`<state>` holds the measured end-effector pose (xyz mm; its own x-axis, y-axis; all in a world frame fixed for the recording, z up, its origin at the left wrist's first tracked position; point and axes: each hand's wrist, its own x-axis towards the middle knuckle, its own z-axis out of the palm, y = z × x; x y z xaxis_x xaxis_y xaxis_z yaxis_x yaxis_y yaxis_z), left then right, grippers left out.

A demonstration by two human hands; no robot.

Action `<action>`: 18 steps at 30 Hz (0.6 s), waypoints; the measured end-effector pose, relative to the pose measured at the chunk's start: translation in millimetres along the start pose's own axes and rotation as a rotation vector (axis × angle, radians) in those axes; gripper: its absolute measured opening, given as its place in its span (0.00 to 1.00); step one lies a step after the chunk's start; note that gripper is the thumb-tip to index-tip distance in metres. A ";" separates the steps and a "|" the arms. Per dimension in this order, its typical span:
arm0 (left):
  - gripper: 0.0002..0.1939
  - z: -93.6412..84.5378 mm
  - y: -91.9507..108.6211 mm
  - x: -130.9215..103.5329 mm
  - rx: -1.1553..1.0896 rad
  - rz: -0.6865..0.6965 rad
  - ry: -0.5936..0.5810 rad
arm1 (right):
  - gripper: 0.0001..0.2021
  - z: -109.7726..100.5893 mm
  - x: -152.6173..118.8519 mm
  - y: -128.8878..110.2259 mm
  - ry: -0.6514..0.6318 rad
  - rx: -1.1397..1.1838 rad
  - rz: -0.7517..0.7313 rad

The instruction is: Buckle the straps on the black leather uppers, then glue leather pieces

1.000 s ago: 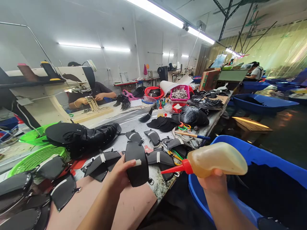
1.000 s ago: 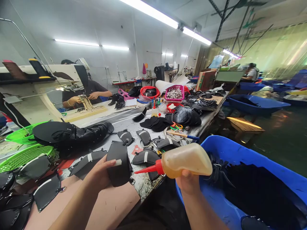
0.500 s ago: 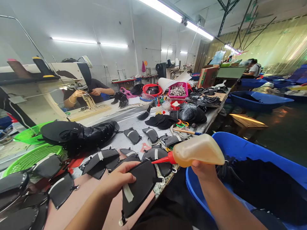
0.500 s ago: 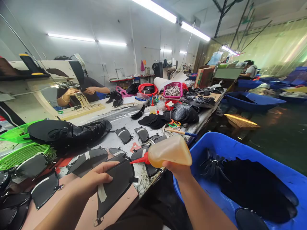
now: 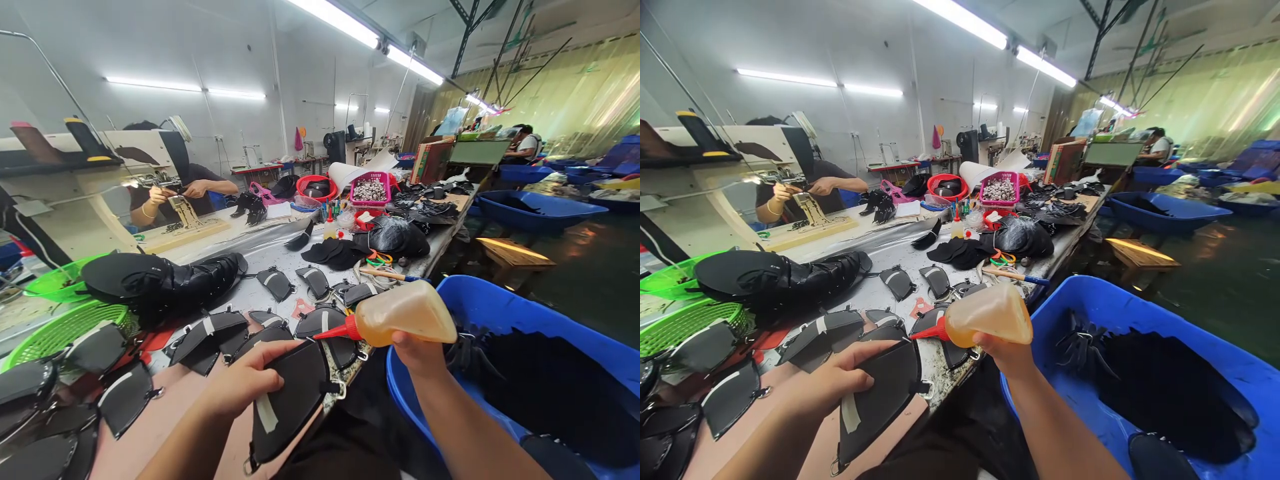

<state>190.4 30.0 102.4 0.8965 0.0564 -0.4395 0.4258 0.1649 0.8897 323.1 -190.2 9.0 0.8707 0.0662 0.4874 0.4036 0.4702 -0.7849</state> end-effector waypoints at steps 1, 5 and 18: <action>0.26 -1.4 0.1 1.1 0.007 -0.018 -0.035 | 0.21 1.0 0.4 -0.6 -0.007 -0.003 -0.015; 0.29 -7.8 -2.9 5.1 0.026 -0.050 -0.053 | 0.21 4.8 -3.1 -5.8 0.005 0.007 -0.073; 0.27 -9.5 -8.4 11.3 -0.130 -0.010 0.109 | 0.18 9.1 -16.5 -9.2 0.075 0.004 -0.059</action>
<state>195.8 38.6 88.7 0.8705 0.1595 -0.4656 0.4091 0.2912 0.8648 302.5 -187.6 11.6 0.8640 -0.0274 0.5027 0.4538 0.4749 -0.7540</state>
